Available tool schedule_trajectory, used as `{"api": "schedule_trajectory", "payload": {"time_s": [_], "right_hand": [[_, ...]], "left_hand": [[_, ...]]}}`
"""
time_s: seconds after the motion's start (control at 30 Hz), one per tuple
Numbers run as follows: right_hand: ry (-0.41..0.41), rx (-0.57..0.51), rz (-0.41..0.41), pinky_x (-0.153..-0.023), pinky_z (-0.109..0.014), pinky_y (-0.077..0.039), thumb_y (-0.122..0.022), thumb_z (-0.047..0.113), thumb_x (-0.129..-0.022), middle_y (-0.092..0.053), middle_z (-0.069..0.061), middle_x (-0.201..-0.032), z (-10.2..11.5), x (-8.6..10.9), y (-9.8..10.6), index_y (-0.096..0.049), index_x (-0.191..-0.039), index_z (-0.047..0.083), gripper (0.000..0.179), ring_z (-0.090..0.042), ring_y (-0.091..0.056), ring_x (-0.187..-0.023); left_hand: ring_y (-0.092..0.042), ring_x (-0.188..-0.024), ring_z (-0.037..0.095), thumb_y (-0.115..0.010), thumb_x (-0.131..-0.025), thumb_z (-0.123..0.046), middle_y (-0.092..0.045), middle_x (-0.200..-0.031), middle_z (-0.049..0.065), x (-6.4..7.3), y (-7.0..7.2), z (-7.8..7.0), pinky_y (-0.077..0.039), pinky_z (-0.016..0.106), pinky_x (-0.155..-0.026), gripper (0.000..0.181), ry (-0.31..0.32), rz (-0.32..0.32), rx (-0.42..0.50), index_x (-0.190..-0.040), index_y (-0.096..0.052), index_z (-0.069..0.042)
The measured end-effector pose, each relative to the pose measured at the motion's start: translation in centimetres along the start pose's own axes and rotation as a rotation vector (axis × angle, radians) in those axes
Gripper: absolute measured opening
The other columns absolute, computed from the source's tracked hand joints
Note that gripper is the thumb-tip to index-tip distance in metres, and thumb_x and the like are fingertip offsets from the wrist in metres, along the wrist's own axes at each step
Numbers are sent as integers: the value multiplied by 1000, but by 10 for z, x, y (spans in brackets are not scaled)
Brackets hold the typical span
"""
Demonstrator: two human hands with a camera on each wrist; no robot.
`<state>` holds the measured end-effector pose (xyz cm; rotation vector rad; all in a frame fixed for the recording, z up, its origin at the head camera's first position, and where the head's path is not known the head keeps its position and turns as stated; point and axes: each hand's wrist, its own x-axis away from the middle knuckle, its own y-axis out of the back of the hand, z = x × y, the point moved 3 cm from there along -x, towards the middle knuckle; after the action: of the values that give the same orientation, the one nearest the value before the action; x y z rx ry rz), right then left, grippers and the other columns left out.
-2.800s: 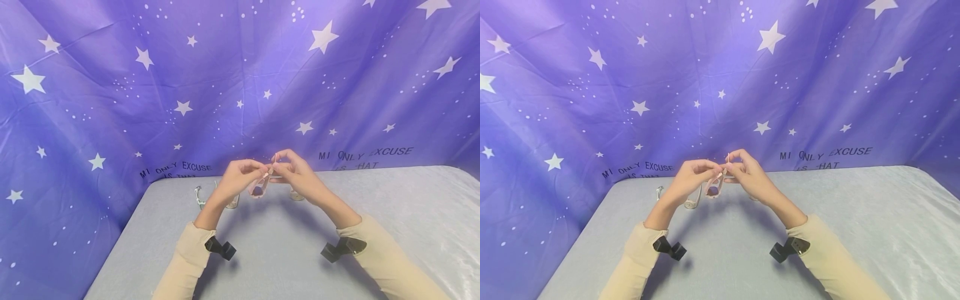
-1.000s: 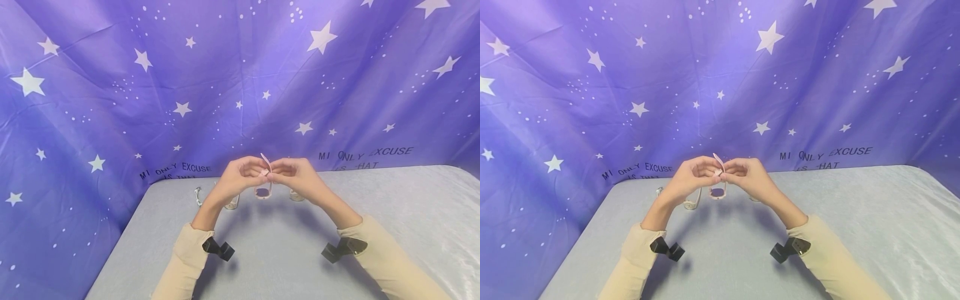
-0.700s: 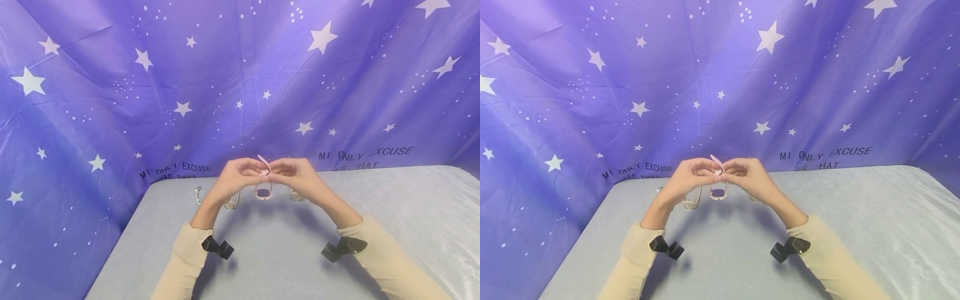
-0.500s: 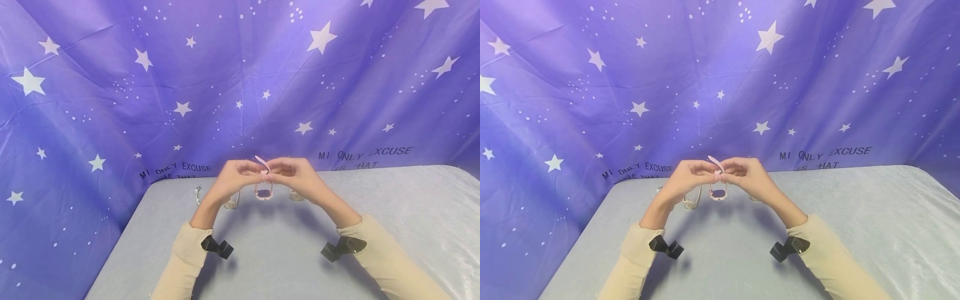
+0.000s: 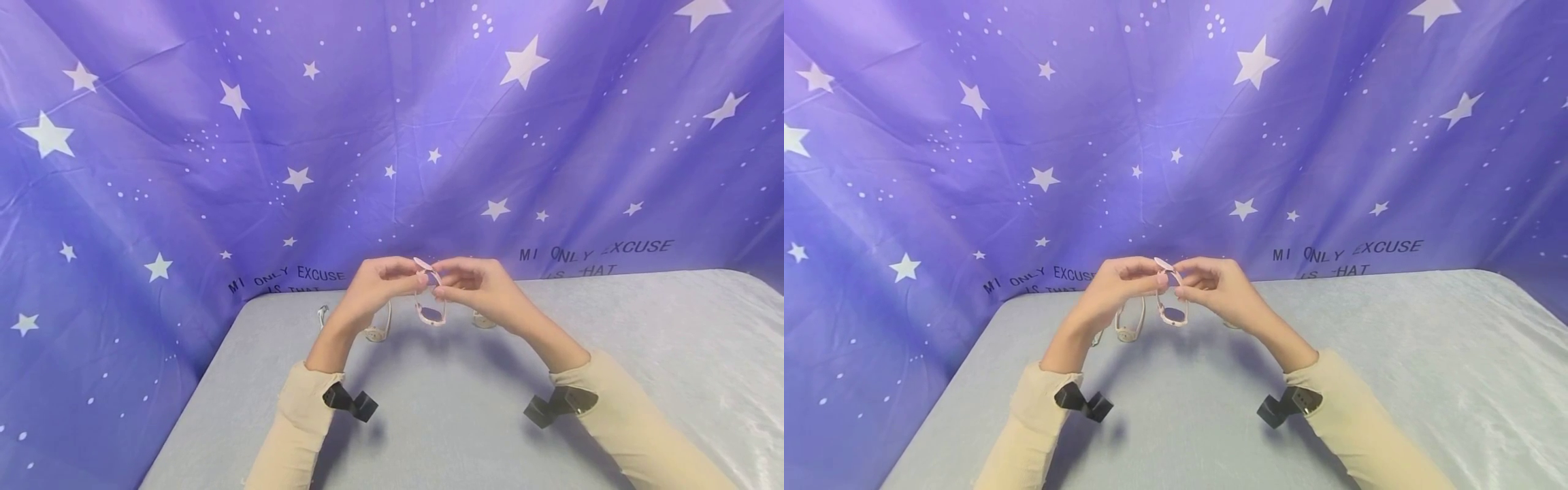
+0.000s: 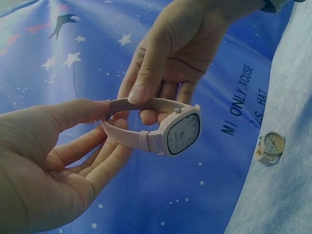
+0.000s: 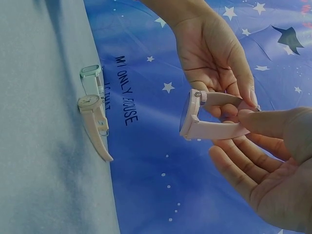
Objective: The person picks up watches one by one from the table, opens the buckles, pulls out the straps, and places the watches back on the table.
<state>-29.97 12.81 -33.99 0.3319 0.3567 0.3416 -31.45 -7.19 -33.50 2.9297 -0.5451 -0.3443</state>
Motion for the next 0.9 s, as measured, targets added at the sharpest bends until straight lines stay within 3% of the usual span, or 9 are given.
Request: {"api": "schedule_trajectory", "payload": {"time_s": [0.3,0.6,0.9], "right_hand": [[-14,-18,0,-89,-31,-61,-75,14,-92,-77,-15,-101,-1,0,0,-68,-123,3,34,-18,-76,-90],[-10,-39,-37,-83,-31,-63,-73,15,-94,-78,-17,-98,-1,0,1,-71,-113,-1,24,-16,-75,-85],[-9,-72,-61,-81,-31,-63,-72,13,-95,-77,-17,-96,0,0,2,-68,-114,-3,26,-15,-74,-82]], "left_hand": [[-73,-90,15,-77,-89,-9,-78,-99,5,0,-1,1,-60,37,-91,23,1,34,11,-108,-74,3],[-74,-93,15,-77,-87,-5,-77,-106,13,1,-3,0,-60,36,-94,26,3,80,-32,-111,-74,3],[-74,-98,19,-75,-86,3,-74,-116,21,0,-5,-3,-60,37,-95,34,14,100,-26,-119,-69,7]]}}
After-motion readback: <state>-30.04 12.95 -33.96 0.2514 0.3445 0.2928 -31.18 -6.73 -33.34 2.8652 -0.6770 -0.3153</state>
